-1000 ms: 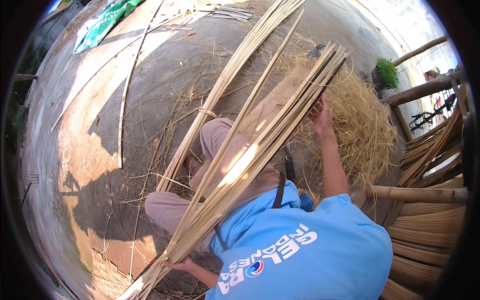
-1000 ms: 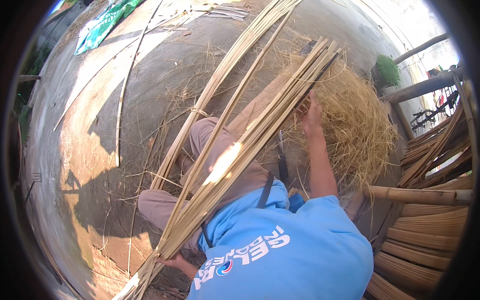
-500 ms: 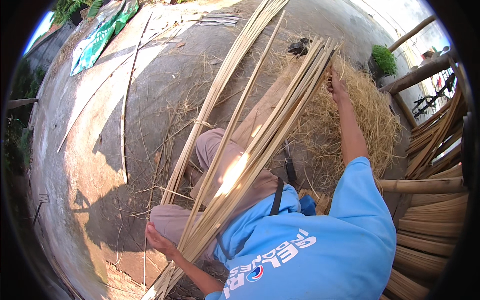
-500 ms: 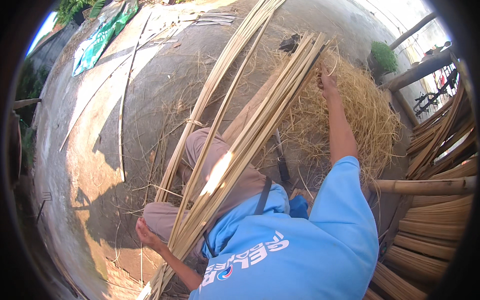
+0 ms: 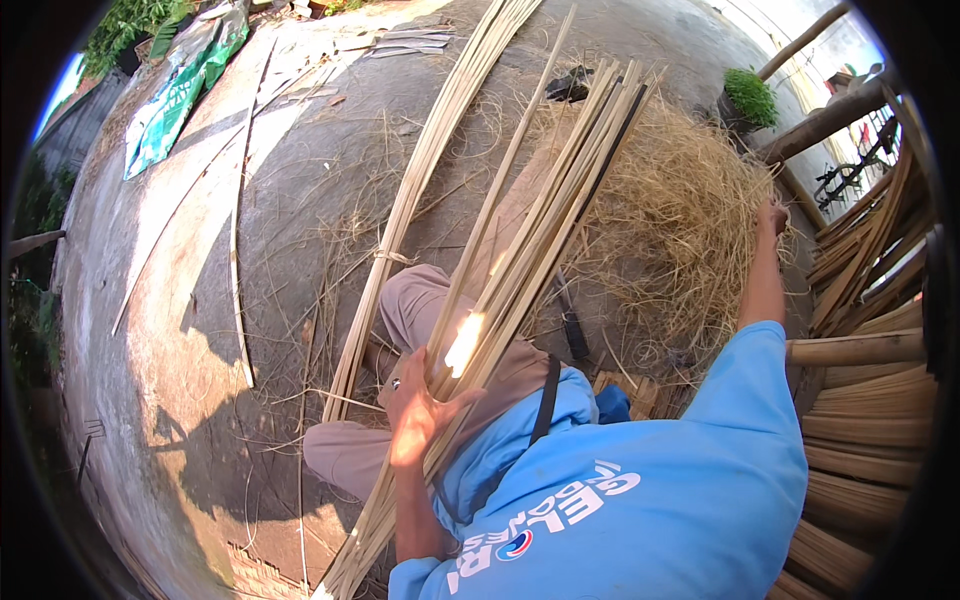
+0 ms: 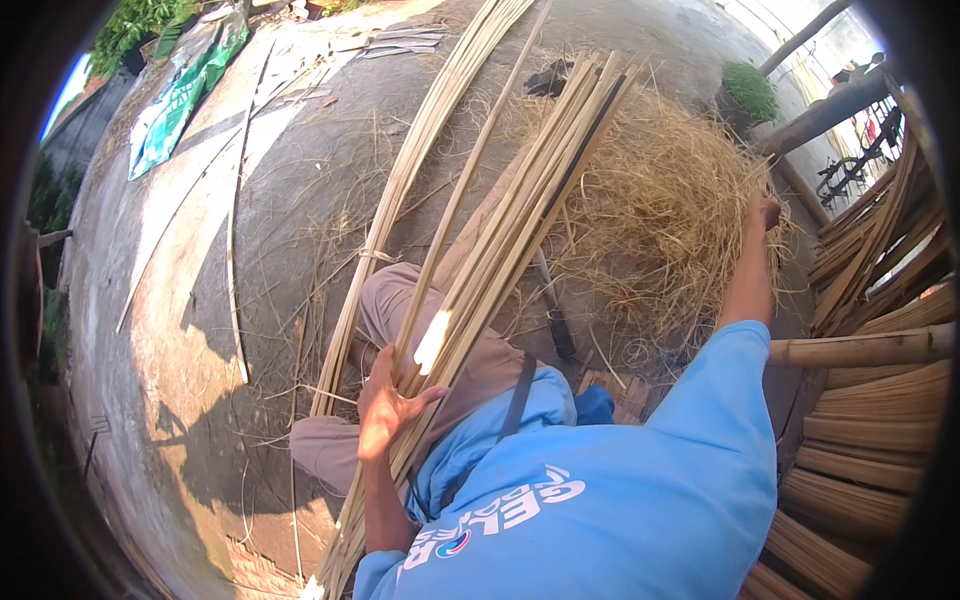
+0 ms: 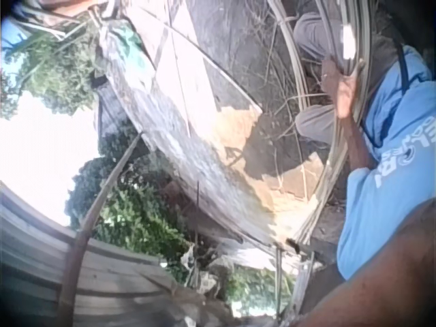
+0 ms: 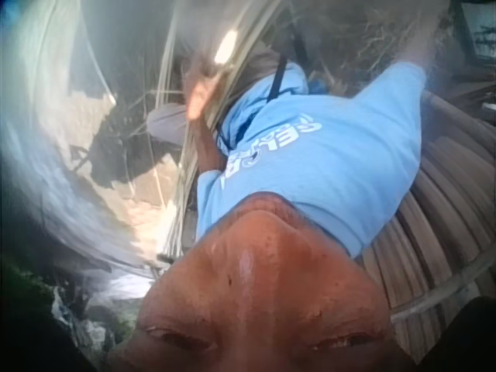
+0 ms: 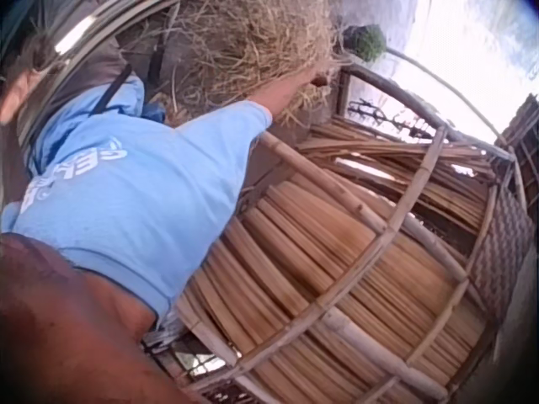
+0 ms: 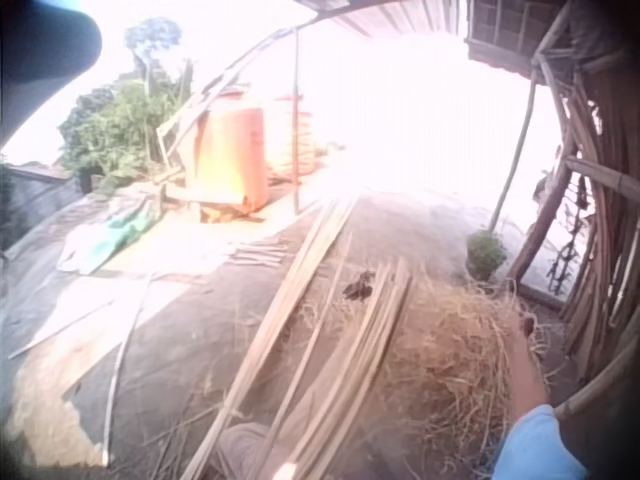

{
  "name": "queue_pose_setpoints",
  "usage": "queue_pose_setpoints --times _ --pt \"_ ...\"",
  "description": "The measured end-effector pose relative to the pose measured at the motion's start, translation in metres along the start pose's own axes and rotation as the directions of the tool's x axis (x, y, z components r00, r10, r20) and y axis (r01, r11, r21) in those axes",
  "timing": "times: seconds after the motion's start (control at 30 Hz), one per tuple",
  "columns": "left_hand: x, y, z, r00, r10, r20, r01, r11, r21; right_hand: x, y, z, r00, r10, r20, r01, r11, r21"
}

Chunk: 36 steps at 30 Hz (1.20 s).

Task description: The person sits on the ground and gathers thin bamboo strips, aligning them into a bundle. They then use a thin strip of material to tie the bundle together, repeating the process to create multiple tied bundles.

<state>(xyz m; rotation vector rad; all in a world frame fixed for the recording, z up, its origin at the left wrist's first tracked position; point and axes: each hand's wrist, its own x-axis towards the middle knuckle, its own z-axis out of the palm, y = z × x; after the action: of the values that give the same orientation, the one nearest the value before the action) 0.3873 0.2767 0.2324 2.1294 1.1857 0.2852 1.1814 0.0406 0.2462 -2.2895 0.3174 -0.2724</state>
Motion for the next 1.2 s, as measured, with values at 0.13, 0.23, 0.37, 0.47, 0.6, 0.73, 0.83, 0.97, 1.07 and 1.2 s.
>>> queue_pose_setpoints --times 0.13,0.23,0.37,0.47,0.6,0.73,0.83,0.97,1.07,1.2 --pt "-0.010 0.020 0.011 0.997 -0.071 -0.008 0.072 0.994 0.084 -0.120 0.004 0.016 0.736 -0.113 0.668 0.633 0.466 -0.618" --pt "-0.008 0.008 0.010 0.999 -0.016 -0.041 0.018 0.999 0.041 -0.222 -0.049 0.026 0.601 -0.281 0.748 0.772 0.449 -0.451" --pt "-0.007 -0.001 0.008 0.995 0.050 -0.085 -0.049 0.999 0.017 -0.332 -0.137 0.022 0.586 -0.424 0.691 0.253 0.905 0.341" --pt "-0.008 0.005 0.004 0.996 0.000 -0.084 0.002 1.000 0.019 -0.350 -0.158 0.056 0.545 -0.387 0.744 0.183 0.921 0.345" --pt "-0.009 0.005 0.005 0.998 -0.029 -0.054 0.030 0.999 0.015 -0.338 -0.149 0.086 0.494 -0.303 0.815 -0.059 0.923 0.379" --pt "-0.009 0.003 0.010 0.997 -0.044 -0.065 0.042 0.999 -0.019 -0.316 -0.139 0.077 0.409 -0.299 0.862 -0.177 0.901 0.397" --pt "-0.010 0.006 0.004 0.996 -0.085 -0.033 0.084 0.995 -0.046 -0.294 -0.142 0.051 0.360 -0.404 0.841 0.026 0.906 0.423" --pt "-0.008 0.002 0.006 0.998 -0.057 -0.027 0.055 0.995 -0.081 -0.245 -0.132 0.038 0.665 -0.512 0.543 -0.064 0.686 0.725" --pt "-0.003 0.001 0.010 1.000 -0.031 -0.003 0.031 0.995 -0.090 -0.182 -0.097 0.055 0.939 -0.239 0.248 -0.121 0.447 0.887" --pt "-0.004 0.003 0.005 0.994 -0.112 0.014 0.112 0.990 -0.085 -0.279 -0.125 0.056 0.823 -0.257 0.507 -0.162 0.748 0.643"
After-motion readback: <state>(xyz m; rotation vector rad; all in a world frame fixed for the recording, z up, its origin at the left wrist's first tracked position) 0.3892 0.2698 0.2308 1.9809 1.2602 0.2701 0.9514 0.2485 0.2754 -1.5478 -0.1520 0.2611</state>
